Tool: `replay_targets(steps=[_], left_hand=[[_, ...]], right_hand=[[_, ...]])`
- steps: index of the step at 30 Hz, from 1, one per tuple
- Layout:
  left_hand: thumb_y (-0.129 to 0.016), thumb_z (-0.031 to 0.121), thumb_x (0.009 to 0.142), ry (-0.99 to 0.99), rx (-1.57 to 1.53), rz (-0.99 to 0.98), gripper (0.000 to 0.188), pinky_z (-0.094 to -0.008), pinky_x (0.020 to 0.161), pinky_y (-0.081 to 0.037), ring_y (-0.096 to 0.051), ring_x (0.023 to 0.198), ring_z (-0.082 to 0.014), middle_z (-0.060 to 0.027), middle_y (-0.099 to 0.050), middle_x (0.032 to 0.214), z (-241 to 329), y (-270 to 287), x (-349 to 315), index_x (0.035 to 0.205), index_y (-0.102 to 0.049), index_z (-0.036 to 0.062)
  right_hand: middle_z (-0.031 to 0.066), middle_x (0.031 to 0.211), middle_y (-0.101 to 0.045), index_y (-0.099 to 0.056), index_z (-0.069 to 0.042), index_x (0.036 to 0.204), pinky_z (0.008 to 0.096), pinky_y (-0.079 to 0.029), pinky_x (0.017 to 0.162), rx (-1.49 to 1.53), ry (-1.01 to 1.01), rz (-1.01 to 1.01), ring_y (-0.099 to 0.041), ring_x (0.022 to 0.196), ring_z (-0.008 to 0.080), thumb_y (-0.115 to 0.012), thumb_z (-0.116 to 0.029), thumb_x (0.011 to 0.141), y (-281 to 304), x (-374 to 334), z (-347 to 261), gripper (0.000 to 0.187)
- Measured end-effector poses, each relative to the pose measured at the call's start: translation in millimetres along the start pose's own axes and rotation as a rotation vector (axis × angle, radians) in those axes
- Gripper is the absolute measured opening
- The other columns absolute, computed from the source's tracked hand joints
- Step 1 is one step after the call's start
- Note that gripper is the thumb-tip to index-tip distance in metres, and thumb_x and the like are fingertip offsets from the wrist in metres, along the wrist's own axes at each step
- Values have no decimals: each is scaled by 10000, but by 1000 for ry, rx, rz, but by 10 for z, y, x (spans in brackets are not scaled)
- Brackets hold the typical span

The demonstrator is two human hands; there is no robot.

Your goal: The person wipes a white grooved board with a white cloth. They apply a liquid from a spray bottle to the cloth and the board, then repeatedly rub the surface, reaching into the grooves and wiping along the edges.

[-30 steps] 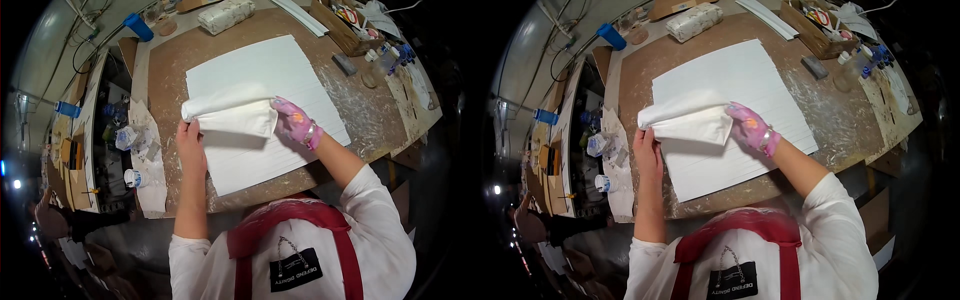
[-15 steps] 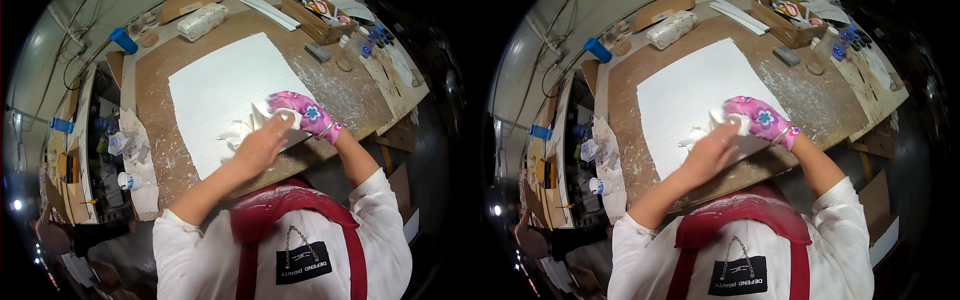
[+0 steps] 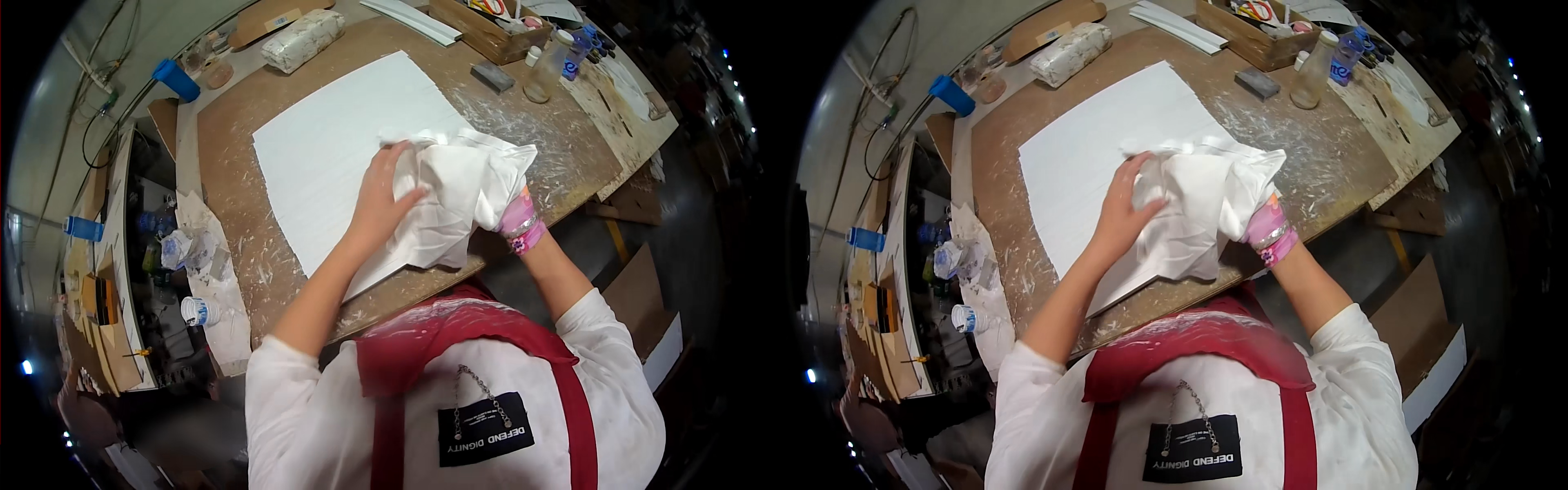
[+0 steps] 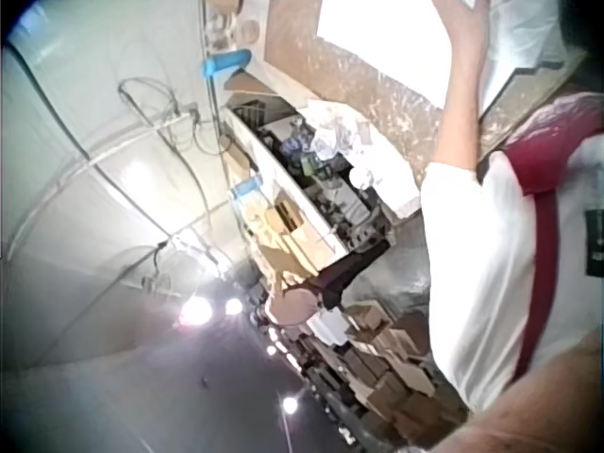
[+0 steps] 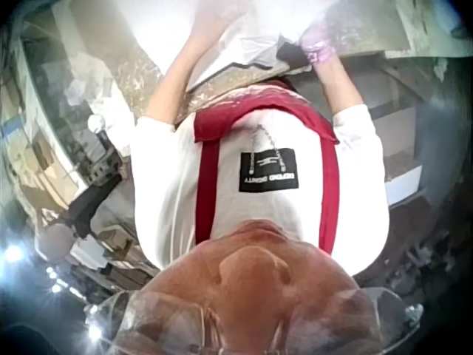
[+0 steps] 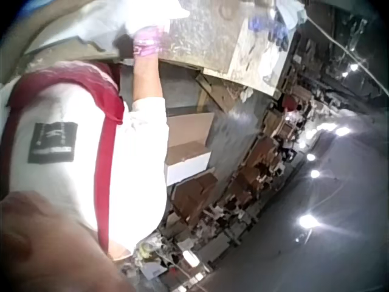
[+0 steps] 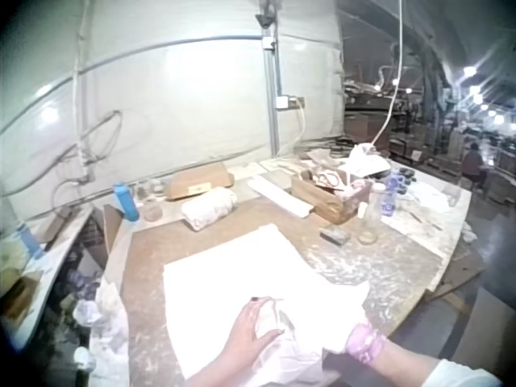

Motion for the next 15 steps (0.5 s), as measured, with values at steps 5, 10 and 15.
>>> replay_targets(steps=[5, 10, 15], left_hand=[[-535, 156, 916, 451, -452, 14, 178, -261, 774, -465, -581, 808, -116, -24, -611, 842, -695, 178, 385, 1013, -603, 24], [-594, 135, 877, 241, -187, -13, 227, -287, 807, -461, -579, 880, -159, -41, -612, 949, -29, 54, 372, 1086, -593, 48], [-583, 58, 806, 309, -316, -327, 309, -312, 833, -486, -600, 956, -193, -104, -634, 1088, -197, -778, 292, 1109, -628, 16]], right_hand=[[155, 1344, -472, -380, -35, 1353, 442, -371, 1044, 806, -62, 108, -461, 1226, 305, -295, -381, 976, 163, -138, 441, 518], [161, 1376, -436, -326, -24, 1388, 442, -335, 1075, 584, 29, 160, -437, 1253, 312, -301, -403, 966, 266, -318, 178, 568], [126, 1306, -508, -423, -18, 1338, 363, -364, 1058, 1680, 161, -165, -505, 1180, 254, -407, -253, 970, 202, -377, -130, 437]])
Point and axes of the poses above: each hand's wrist, its own x-axis towards the middle knuckle, its own y-axis out of the back of the hand, z = x × y, the point moved 6 cm from there along x, towards the middle knuckle
